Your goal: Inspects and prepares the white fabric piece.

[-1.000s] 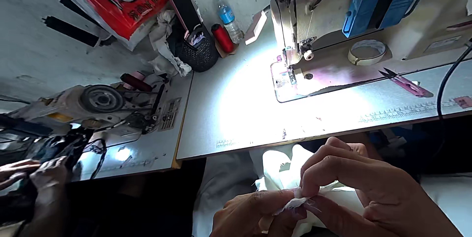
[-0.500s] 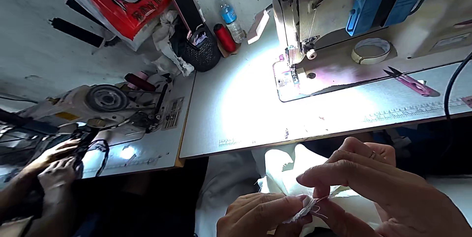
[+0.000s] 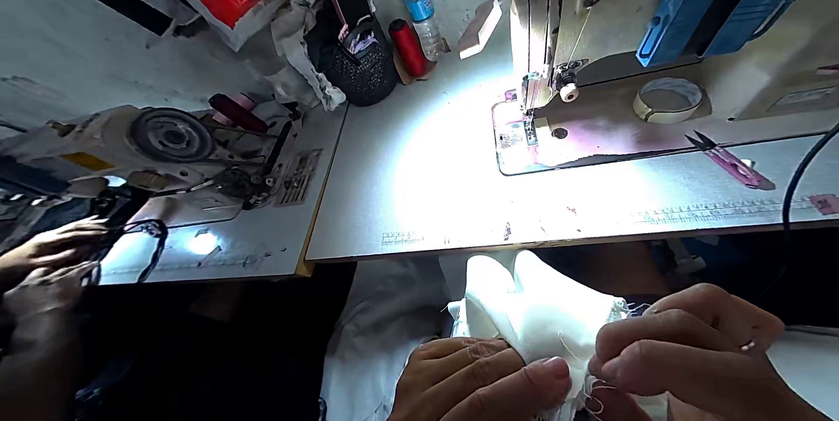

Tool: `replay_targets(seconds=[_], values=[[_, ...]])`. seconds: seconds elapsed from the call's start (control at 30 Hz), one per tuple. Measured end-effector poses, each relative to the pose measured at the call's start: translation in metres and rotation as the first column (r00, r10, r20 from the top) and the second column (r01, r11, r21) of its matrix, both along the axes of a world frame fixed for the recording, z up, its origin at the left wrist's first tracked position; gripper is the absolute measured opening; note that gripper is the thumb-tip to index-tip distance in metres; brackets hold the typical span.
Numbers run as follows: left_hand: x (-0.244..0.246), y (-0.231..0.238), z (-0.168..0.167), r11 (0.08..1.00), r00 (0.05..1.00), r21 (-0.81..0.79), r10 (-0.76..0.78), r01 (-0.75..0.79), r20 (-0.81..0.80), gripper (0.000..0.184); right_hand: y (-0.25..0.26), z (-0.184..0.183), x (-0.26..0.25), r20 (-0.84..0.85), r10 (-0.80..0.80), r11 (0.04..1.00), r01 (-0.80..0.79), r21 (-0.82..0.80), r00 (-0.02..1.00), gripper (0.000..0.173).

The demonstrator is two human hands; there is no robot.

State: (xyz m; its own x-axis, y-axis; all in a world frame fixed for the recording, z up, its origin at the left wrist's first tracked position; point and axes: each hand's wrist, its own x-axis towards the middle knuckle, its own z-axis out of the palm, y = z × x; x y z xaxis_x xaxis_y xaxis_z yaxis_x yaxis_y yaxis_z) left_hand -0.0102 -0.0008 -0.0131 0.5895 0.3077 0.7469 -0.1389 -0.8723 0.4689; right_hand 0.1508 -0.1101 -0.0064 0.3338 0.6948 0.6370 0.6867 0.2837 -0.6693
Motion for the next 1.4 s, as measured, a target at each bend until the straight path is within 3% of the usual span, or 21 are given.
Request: replay_targets(seconds=[0.33, 0.57, 0.87, 1.13, 1.4], values=[[0.000, 0.000, -0.006, 0.999, 0.999, 0.017, 0.041, -0.041, 0.015, 0.010, -0.005, 0.003, 0.002, -0.115, 0.146, 0.977, -0.162, -0.136, 0.982, 0.011], [-0.002, 0.000, -0.007, 0.999, 0.999, 0.004, 0.050, -0.050, 0.012, 0.011, -0.007, 0.000, -0.002, -0.074, 0.053, 0.989, -0.062, -0.133, 0.996, 0.012], [-0.003, -0.001, -0.007, 0.998, 0.998, 0.026, 0.064, -0.064, -0.005, 0.013, -0.009, 0.004, -0.006, -0.026, 0.048, 0.969, -0.053, -0.242, 0.999, 0.016], [-0.006, 0.002, 0.000, 1.000, 0.999, 0.007, -0.012, 0.012, -0.044, 0.011, -0.012, 0.007, 0.003, 0.010, 0.091, 0.975, -0.087, -0.205, 0.996, 0.012], [0.001, 0.001, 0.006, 0.998, 0.998, -0.048, -0.052, 0.050, -0.036, 0.008, -0.012, 0.009, 0.011, -0.101, 0.148, 0.970, -0.164, -0.178, 0.984, 0.010]])
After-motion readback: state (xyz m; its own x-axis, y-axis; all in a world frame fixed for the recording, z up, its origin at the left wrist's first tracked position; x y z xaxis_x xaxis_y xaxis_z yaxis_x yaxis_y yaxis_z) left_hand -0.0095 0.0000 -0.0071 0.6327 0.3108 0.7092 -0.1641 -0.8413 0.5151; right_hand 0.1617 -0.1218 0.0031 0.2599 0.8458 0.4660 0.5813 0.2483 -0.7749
